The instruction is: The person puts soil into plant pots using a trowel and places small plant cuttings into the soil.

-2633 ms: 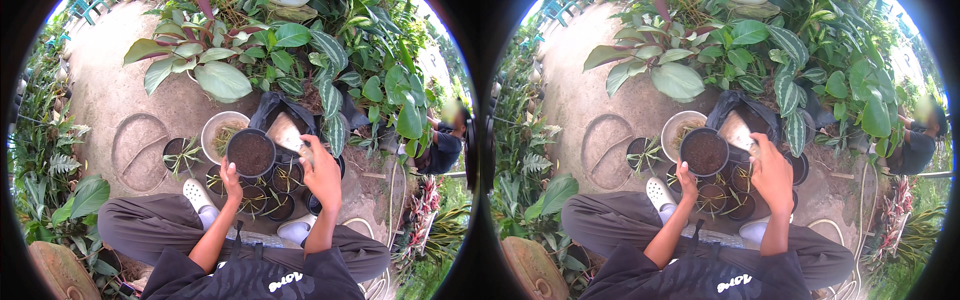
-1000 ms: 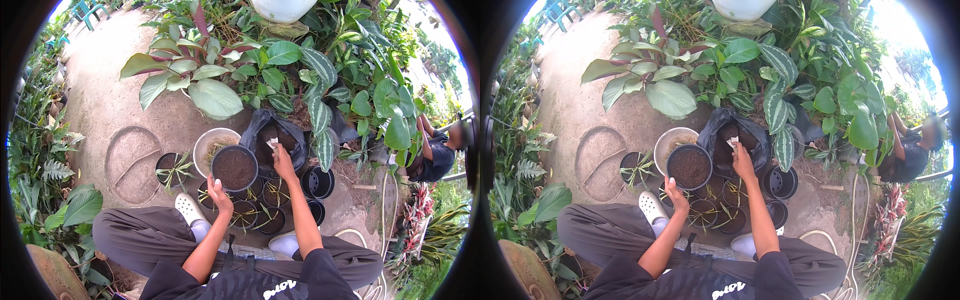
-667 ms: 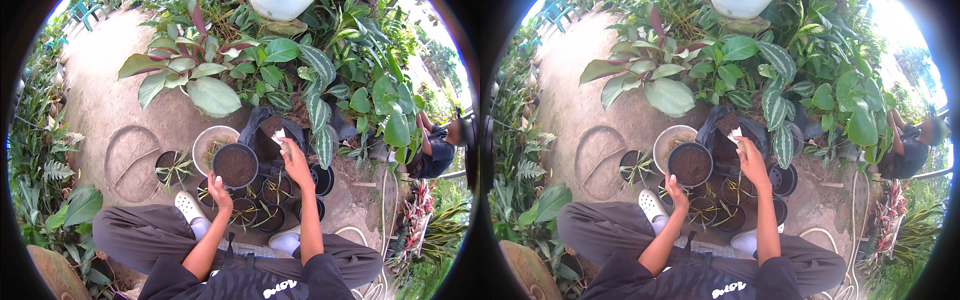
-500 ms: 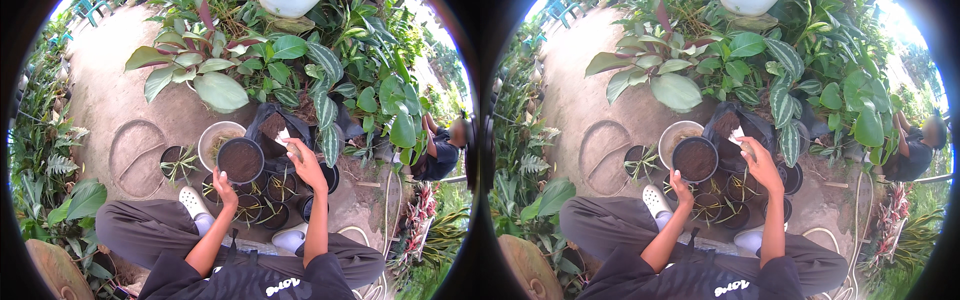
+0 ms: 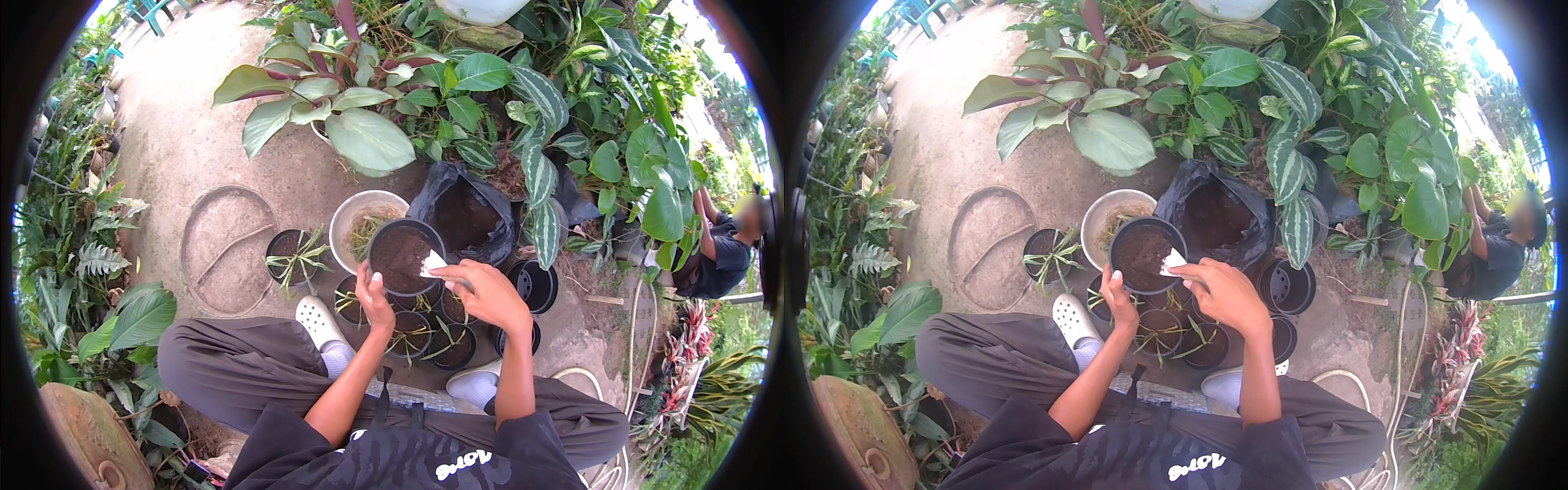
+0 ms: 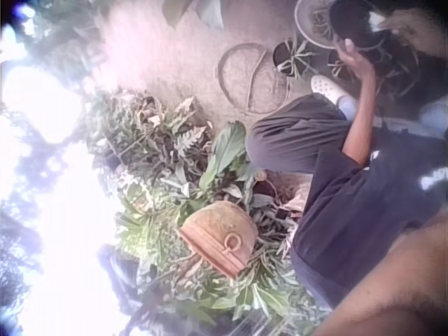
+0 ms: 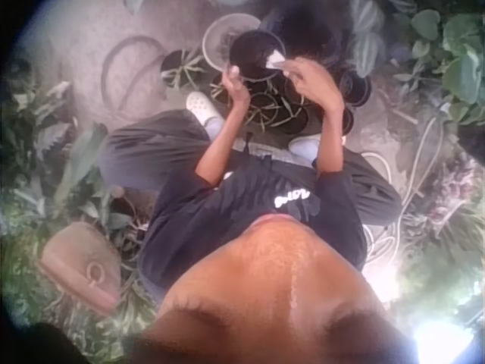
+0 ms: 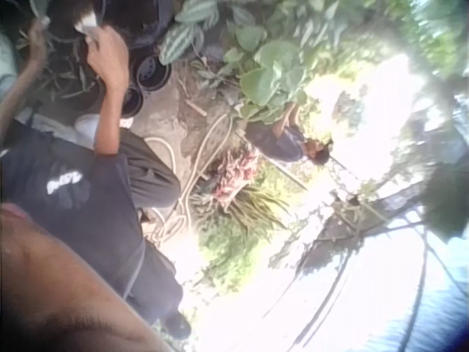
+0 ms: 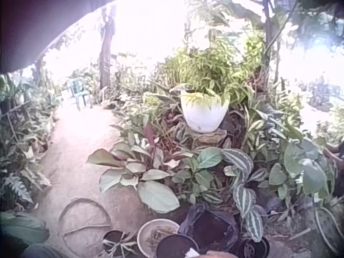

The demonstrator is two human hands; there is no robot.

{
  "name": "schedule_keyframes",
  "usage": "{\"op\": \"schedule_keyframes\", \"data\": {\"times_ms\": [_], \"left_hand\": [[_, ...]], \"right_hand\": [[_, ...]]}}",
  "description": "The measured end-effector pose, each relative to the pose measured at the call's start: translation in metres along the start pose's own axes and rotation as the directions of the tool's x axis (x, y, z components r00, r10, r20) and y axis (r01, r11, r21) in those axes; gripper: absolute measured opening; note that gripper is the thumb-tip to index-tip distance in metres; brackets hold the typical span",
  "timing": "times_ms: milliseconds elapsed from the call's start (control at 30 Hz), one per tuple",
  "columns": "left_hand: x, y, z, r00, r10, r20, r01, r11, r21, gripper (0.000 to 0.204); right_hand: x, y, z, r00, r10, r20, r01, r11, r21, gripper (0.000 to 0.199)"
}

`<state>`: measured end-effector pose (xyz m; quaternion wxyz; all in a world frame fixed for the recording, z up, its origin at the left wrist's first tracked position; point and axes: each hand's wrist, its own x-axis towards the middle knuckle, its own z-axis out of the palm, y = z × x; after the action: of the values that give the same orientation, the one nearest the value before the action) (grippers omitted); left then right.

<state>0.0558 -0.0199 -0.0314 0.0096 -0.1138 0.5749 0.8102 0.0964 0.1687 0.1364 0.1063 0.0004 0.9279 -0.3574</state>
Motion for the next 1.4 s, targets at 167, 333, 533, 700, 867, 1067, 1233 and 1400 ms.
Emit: {"op": "schedule_keyframes", "data": {"times_ms": [167,333,533,700,867,1067,1233,1400], "left_hand": [[-0.004,-0.001,-0.002,0.995,-0.011,0.102,0.003,0.997,0.078,0.077],[-0.001,0.004,0.0,0.992,0.042,0.12,-0.048,0.998,0.048,0.07],[-0.002,0.007,0.001,0.991,0.046,0.124,-0.048,0.999,0.012,0.064],[-0.003,0.007,0.002,0.989,0.047,0.139,-0.049,0.999,0.007,0.066],[-0.002,0.009,0.001,0.987,0.05,0.15,-0.055,0.998,0.026,0.065],[-0.003,0.009,0.002,0.986,0.054,0.158,-0.057,0.998,0.013,0.065],[-0.001,0.007,0.001,0.983,0.076,0.166,-0.079,0.997,0.012,0.069],[-0.004,0.007,0.0,0.982,0.034,0.184,-0.034,0.999,-0.003,0.074]], "right_hand": [[-0.004,-0.018,0.006,0.997,0.038,-0.071,-0.042,0.998,-0.048,0.033],[-0.007,-0.026,0.005,0.996,0.068,-0.053,-0.073,0.993,-0.089,0.031],[-0.012,-0.037,0.008,0.994,0.062,-0.094,-0.073,0.989,-0.13,0.031],[-0.017,-0.043,0.007,0.991,0.081,-0.105,-0.102,0.97,-0.221,0.03],[-0.016,-0.046,0.003,0.99,0.05,-0.128,-0.077,0.973,-0.217,0.029],[-0.015,-0.046,0.003,0.988,0.072,-0.139,-0.103,0.966,-0.236,0.028],[-0.028,-0.044,-0.006,0.986,0.126,-0.107,-0.151,0.952,-0.268,0.027],[-0.026,-0.045,-0.01,0.987,0.094,-0.13,-0.121,0.968,-0.22,0.026]]}}
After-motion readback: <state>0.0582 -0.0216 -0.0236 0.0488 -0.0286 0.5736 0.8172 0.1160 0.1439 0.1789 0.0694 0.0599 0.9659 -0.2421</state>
